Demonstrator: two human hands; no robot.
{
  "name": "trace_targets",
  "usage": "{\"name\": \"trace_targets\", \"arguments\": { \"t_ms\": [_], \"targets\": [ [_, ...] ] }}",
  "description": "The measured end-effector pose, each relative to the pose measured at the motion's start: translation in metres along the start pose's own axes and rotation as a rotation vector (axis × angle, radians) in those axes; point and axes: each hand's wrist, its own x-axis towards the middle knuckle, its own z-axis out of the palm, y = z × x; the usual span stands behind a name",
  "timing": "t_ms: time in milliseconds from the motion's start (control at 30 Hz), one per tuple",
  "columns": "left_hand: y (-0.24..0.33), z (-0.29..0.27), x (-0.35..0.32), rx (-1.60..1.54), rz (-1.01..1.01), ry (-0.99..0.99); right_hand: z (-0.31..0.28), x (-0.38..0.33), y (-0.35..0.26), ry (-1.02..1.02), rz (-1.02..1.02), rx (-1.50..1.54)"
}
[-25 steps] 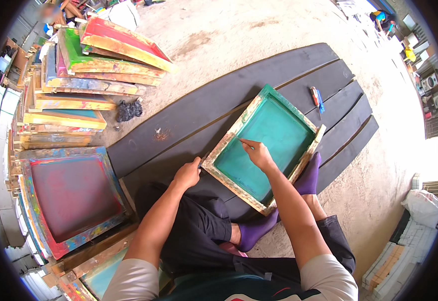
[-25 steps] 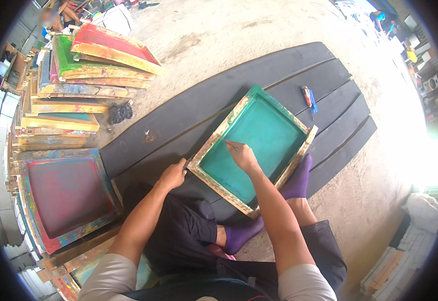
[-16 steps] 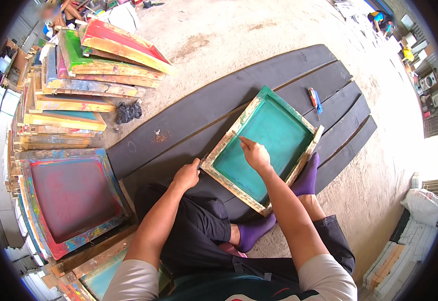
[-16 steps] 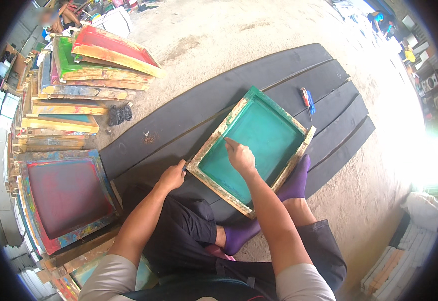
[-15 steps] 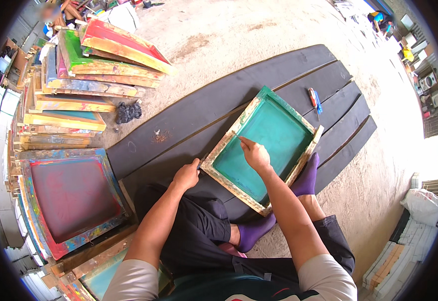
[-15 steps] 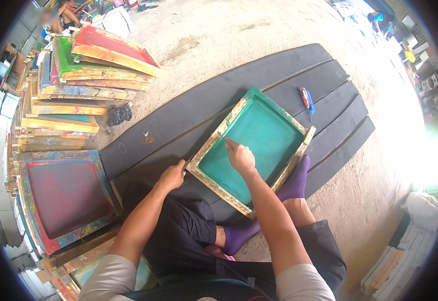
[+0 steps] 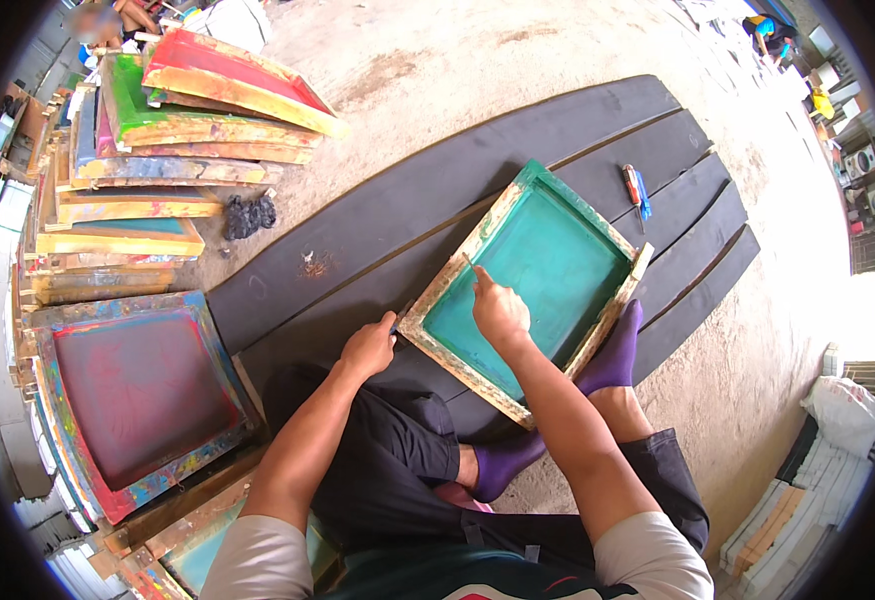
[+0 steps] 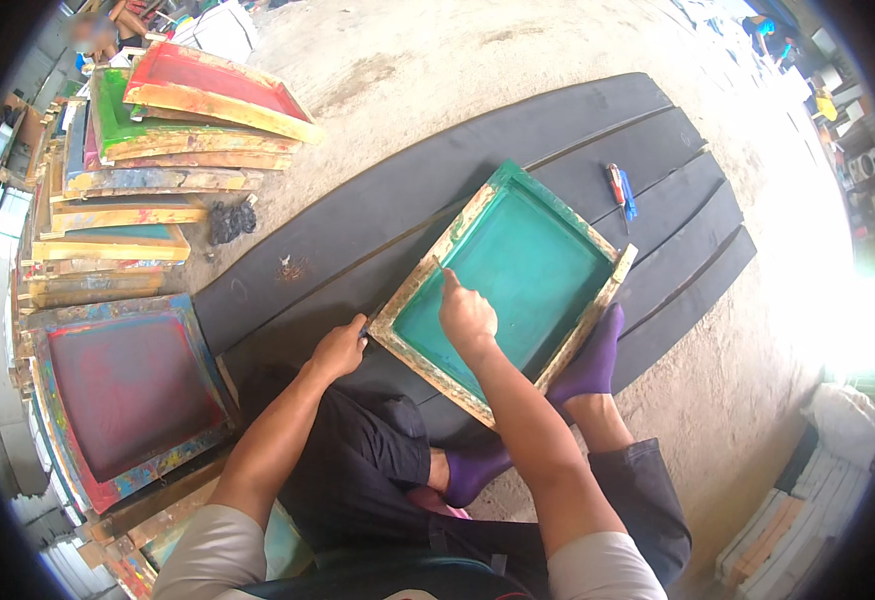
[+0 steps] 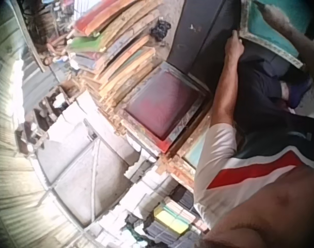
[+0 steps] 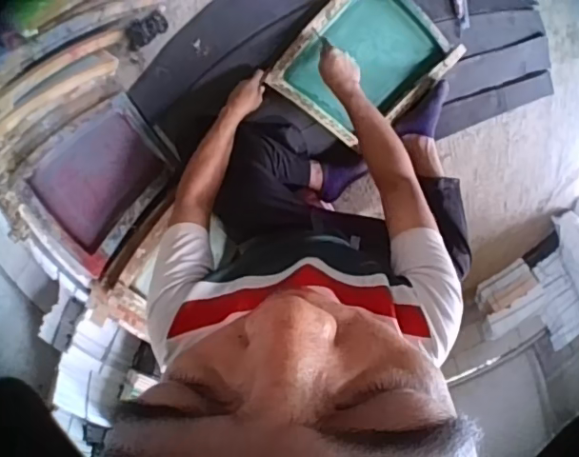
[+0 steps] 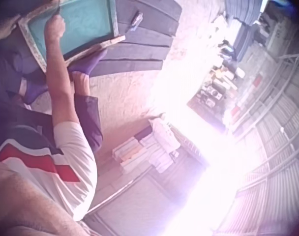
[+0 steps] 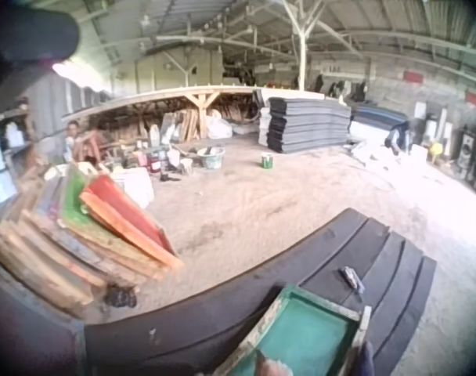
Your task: The person sits on the floor and uses a small metal tool to scrape the edges of a green screen printing frame. They repeatedly remove dried material from the frame's border.
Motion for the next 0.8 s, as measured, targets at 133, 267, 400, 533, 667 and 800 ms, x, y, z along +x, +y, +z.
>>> {"name": "trace_targets", "arguments": {
  "t_ms": [133,267,400,533,667,800],
  "targets": [
    [0.002,-0.006,-0.004,0.01,-0.018,-0.008,-0.008,0.001,-0.001,-0.036,-0.004,0.153],
    [0.005,-0.006,0.0,0.022,-0.002,-0.006,0.005,0.012,0.022,0.029,-0.048,0.487],
    [0.005,-0.006,-0.002,0.047,-0.038,-0.013,0.002,0.009,0.014,0.046,-0.076,0.227],
    [-0.002,0.0,0.0,0.038,-0.006,0.011,-0.012,0.019,-0.006,-0.004,-0.055,0.132],
    [-0.001,-0.001,0.001,0.013,-0.01,-0.001,0.0,0.01,0.016,0.096,-0.111,0.19],
    [-0.003,0.0,0.002,-0.007,-0.049,-0.029,0.013,0.001,0.036,0.098,-0.109,0.218]
  ]
}}
